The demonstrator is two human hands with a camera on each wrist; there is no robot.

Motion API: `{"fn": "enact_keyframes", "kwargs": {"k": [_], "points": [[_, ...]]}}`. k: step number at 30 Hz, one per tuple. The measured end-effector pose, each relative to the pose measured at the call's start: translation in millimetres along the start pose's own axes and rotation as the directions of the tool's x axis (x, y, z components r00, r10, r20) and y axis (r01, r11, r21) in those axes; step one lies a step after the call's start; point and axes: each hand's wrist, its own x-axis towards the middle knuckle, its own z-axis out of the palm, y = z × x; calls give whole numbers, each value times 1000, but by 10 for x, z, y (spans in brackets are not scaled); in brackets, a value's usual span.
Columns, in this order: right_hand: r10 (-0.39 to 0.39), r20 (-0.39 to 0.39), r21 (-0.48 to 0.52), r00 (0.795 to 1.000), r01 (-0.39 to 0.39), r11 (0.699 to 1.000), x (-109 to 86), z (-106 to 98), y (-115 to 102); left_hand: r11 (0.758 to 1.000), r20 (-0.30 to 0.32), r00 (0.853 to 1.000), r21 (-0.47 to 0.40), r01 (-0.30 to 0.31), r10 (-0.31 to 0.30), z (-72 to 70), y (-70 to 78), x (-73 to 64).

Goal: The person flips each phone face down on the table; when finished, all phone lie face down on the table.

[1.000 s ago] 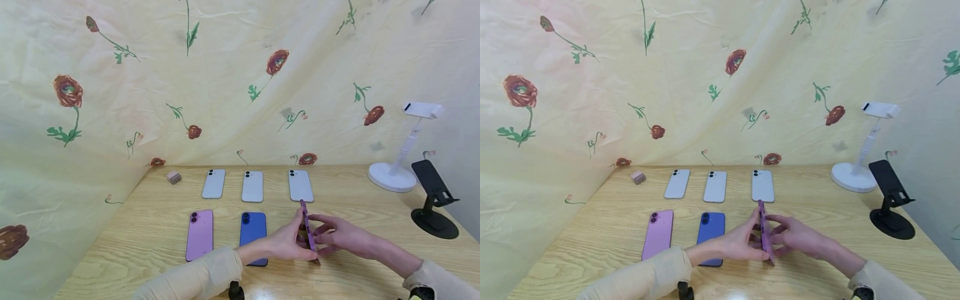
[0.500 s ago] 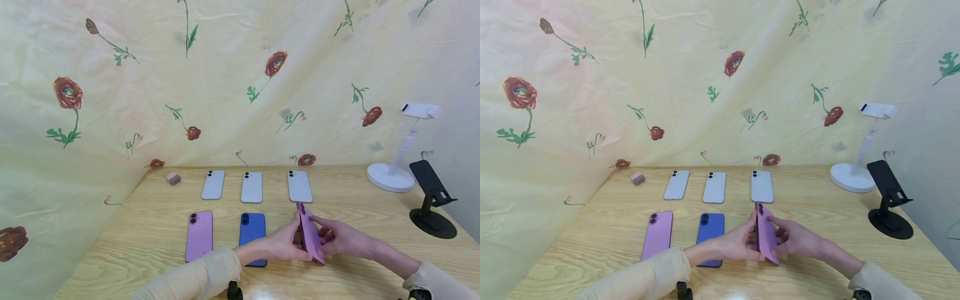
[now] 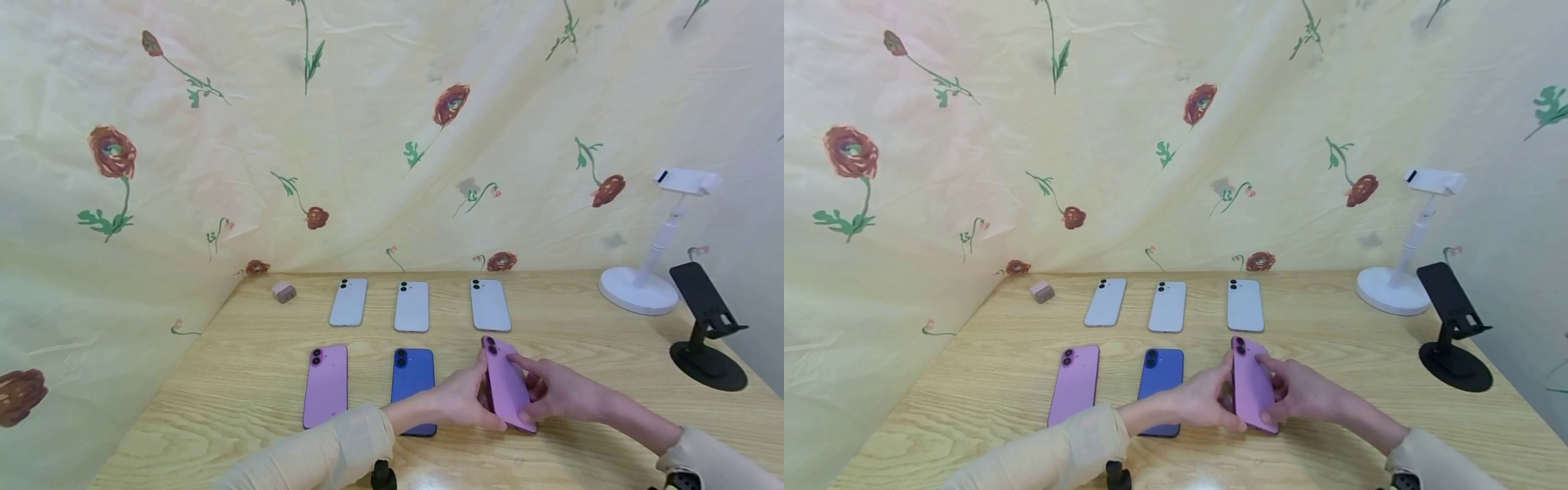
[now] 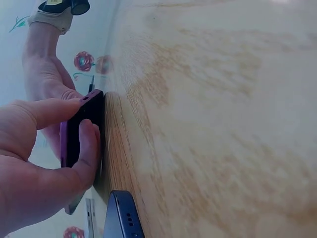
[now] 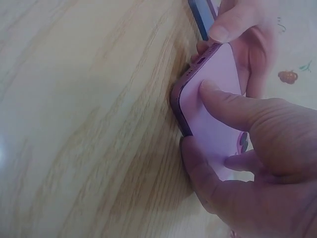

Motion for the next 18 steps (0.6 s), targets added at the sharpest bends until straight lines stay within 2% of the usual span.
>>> {"fn": "enact_keyframes", "kwargs": {"k": [4,10,18], "points": [[4,-21,-65,1000,-6,998,7,16,-7,997,-19,999,69,40,-39,4,15,5],[27,-30,-117,999,-30,993,16,25,-18,974,-58,992,189,122,-113,24,32,25],[32,-35,-149,999,-37,988,29,31,-2,941,-99,984,290,172,-149,40,56,30]]}}
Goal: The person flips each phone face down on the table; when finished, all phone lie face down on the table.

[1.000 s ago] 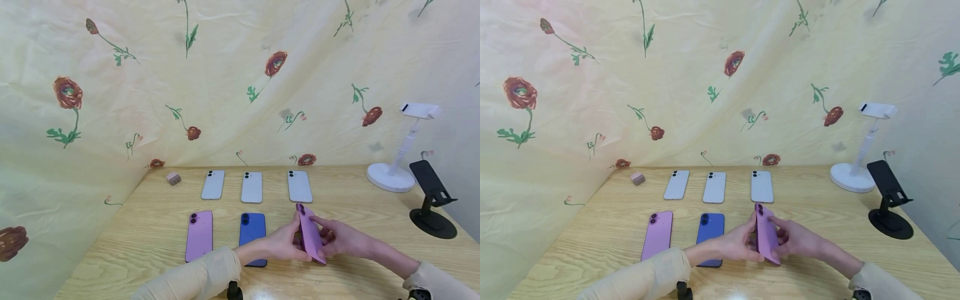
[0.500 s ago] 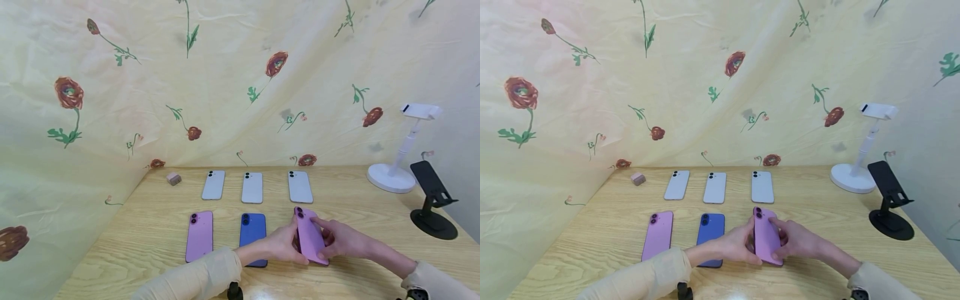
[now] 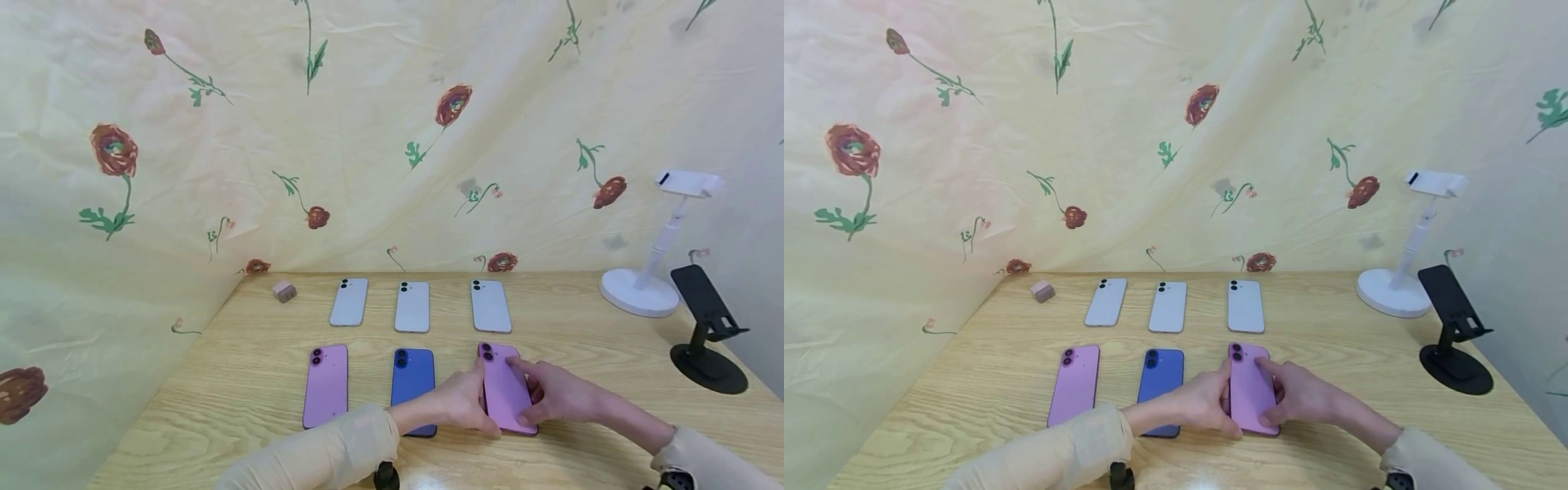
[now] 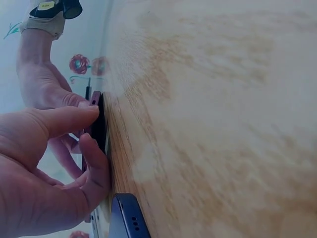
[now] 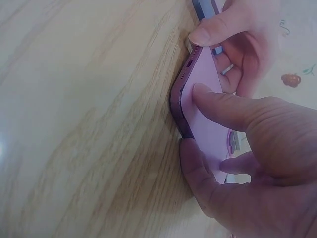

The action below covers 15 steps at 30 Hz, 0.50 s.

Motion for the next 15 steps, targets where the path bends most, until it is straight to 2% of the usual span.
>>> {"fn": "enact_keyframes", "kwargs": {"k": [3,6,12,15], "points": [[5,0,-6,1000,-5,1000,6,-2,8,999,-7,1000,33,9,-8,5,-1,3],[11,2,-11,1000,-11,1000,6,-5,19,995,-18,1000,104,7,-5,23,1,16],[25,9,-34,1000,-24,999,-6,26,39,966,5,1000,258,-11,10,91,6,13],[40,10,-10,999,-40,999,-17,31,33,969,34,999,245,-19,11,69,-29,-29]]}}
